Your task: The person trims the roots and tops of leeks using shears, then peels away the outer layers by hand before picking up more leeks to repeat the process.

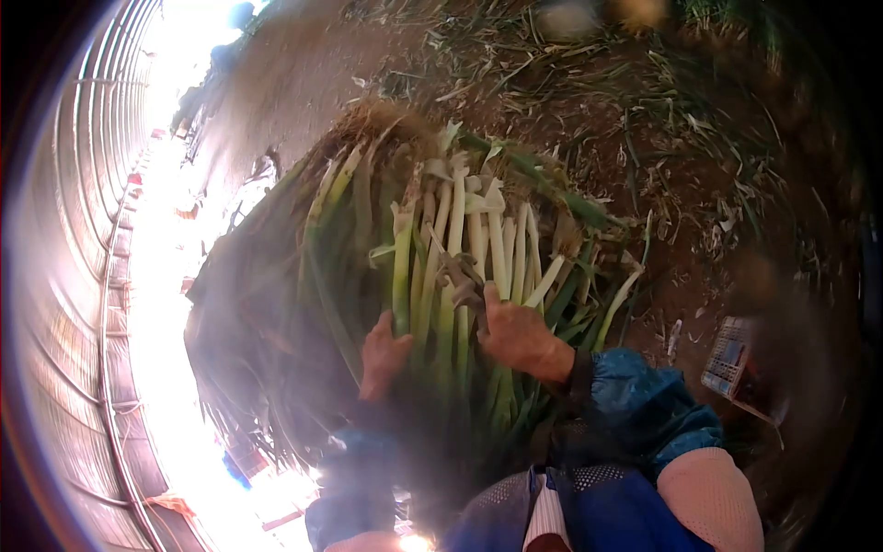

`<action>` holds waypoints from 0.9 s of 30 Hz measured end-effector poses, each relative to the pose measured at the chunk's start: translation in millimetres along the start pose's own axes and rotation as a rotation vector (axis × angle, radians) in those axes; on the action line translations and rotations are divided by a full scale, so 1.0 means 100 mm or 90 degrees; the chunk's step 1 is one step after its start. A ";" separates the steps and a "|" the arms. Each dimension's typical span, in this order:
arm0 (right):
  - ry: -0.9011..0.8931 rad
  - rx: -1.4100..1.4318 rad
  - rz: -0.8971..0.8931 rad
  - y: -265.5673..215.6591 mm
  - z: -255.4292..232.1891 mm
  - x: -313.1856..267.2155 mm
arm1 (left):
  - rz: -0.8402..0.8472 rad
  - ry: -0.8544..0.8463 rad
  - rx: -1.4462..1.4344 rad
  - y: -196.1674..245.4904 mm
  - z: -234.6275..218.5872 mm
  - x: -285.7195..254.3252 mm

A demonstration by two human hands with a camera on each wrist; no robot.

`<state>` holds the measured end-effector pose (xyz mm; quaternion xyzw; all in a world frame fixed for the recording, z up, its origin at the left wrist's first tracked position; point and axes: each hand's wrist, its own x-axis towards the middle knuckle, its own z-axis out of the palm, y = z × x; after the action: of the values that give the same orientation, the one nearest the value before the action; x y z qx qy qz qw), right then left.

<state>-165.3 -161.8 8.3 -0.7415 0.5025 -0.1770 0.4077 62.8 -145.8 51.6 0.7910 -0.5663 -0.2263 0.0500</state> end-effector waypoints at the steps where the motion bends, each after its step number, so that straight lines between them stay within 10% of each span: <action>1: -0.023 0.007 0.007 -0.03 -0.05 -0.04 | 0.014 0.001 -0.017 -0.07 0.04 -0.03; 27: 0.092 -0.049 -0.063 0.25 -0.07 0.52 | -0.002 -0.115 -0.192 -0.13 0.36 -0.52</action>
<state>-162.4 -215.4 -14.5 -0.7659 0.4998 -0.2305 0.3323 46.5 -87.4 30.6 0.7519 -0.5267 -0.3789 0.1170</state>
